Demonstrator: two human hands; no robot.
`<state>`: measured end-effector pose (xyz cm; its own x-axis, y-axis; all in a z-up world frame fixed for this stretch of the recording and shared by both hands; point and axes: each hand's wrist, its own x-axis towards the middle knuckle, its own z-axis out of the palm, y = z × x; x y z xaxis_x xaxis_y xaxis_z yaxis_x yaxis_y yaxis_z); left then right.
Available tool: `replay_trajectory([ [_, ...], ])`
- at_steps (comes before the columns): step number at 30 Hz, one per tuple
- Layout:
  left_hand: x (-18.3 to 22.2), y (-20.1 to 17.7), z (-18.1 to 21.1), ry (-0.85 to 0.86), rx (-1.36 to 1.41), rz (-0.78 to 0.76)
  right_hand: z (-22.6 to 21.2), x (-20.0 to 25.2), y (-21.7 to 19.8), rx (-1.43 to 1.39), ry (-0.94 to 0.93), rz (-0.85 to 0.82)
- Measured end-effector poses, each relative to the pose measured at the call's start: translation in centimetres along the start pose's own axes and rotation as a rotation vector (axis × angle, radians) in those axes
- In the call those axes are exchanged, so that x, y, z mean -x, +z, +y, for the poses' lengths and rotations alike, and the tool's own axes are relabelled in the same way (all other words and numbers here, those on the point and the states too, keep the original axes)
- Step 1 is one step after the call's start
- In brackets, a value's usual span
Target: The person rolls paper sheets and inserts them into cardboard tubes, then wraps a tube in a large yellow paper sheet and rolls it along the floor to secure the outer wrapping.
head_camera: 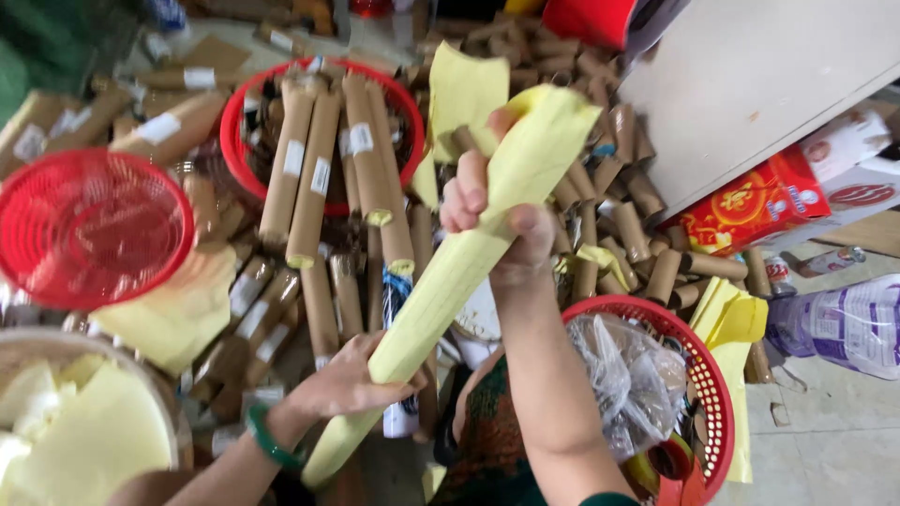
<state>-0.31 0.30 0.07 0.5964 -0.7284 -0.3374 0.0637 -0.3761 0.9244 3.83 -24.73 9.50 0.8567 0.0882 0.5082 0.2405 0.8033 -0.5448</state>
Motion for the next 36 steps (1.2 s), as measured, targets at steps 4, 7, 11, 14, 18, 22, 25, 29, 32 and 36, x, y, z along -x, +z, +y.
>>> replay_trajectory([
  [4, -0.3, 1.5, 0.9, 0.015, -0.151, -0.071, -0.5, -0.8, -0.5, -0.087, 0.045, -0.126],
  [7, -0.3, 1.3, 1.9, -0.266, -0.019, -0.101, -2.5, -0.7, -2.1, 0.023, -0.084, -0.061],
  [11, -1.7, -1.3, 2.5, -0.029, -0.285, 0.049, -5.8, -0.8, -0.7, 0.1, -0.087, -0.003],
  [14, -2.5, -4.7, 1.0, 0.242, -0.093, 0.253, -3.5, -0.8, -1.6, 0.608, -0.137, 0.03],
  [18, 0.1, -11.5, 1.9, 0.549, 0.683, 0.516, 4.2, -0.5, -1.3, 1.145, 0.449, -0.011],
  [22, 1.8, -17.6, -0.6, 0.62, 1.182, 0.695, 9.1, 2.0, 2.0, 0.949, 0.594, -0.505],
  [25, 2.7, -19.2, -1.9, 0.688, 1.269, 0.812, 10.1, 1.9, 3.9, 0.716, 0.936, -0.317],
  [29, 4.7, -18.9, -1.0, 0.539, 1.208, 0.91, 8.2, 1.2, 6.2, 0.761, 0.981, -0.217],
  [32, 4.6, -21.5, -5.1, 0.657, 1.341, 0.851, 6.9, 0.6, 6.8, 0.285, 0.816, -0.341],
  [36, 5.6, -21.2, -5.6, 0.71, 1.218, 0.76, 7.2, 2.2, 9.3, 0.242, 0.649, -0.267],
])
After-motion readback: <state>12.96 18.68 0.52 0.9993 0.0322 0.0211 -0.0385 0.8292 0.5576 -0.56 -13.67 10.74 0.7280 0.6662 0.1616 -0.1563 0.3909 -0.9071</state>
